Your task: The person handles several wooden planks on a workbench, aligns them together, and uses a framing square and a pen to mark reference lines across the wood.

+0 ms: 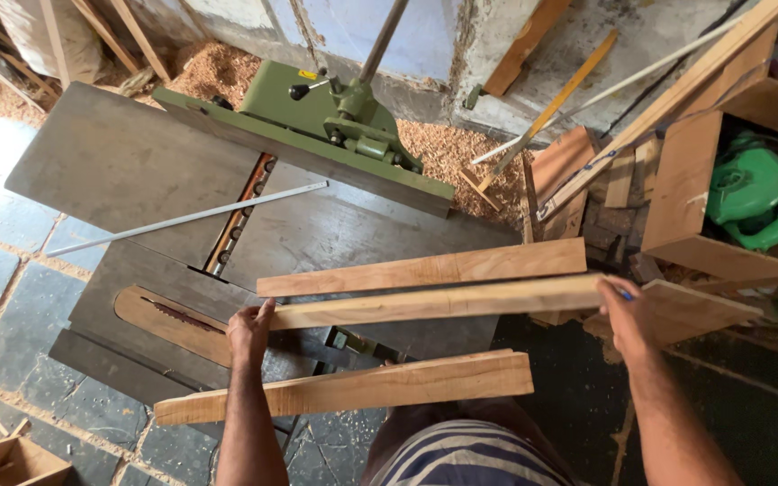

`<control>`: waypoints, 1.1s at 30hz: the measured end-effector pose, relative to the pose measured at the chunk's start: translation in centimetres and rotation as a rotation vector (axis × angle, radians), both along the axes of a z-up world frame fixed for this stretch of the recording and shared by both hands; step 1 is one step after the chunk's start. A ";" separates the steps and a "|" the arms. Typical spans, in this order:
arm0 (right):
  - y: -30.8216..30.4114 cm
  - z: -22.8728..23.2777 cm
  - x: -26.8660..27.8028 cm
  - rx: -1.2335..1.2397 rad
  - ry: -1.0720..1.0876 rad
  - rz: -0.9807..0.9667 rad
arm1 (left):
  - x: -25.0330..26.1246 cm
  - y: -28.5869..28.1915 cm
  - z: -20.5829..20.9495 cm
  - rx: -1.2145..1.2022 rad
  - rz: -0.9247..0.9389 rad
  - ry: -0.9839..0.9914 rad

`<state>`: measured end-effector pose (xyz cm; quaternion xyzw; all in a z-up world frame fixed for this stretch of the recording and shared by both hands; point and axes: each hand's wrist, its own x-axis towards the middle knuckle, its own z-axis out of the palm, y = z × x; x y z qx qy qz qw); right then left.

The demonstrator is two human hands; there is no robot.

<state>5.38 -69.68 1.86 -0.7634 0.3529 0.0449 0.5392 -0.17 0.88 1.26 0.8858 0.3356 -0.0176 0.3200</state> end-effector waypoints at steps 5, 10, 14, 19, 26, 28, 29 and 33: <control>0.1 1.9 2.4 -0.231 0.141 0.168 | 0.7 -0.8 -0.9 0.095 0.020 -0.110; -1.4 1.7 4.5 -0.332 0.202 0.289 | 1.4 -1.1 -0.7 0.125 0.040 0.009; -2.1 0.6 7.0 -0.533 0.084 0.418 | 1.4 -1.1 -0.4 0.168 0.068 -0.012; -1.3 0.6 10.1 -0.597 0.178 0.537 | 2.7 -1.2 0.1 0.105 -0.009 -0.116; -0.1 0.5 10.8 -0.197 0.327 0.384 | 3.4 -2.2 3.2 -0.203 0.071 -0.080; -0.3 0.3 10.4 -0.138 0.258 0.338 | 3.5 -2.5 3.8 -0.263 0.098 -0.178; -0.6 0.2 10.3 -0.128 0.211 0.315 | 3.5 -2.6 3.9 -0.304 0.122 -0.258; -1.7 -0.5 8.5 -0.008 -0.104 0.338 | 2.4 -2.8 3.6 -0.309 0.152 -0.347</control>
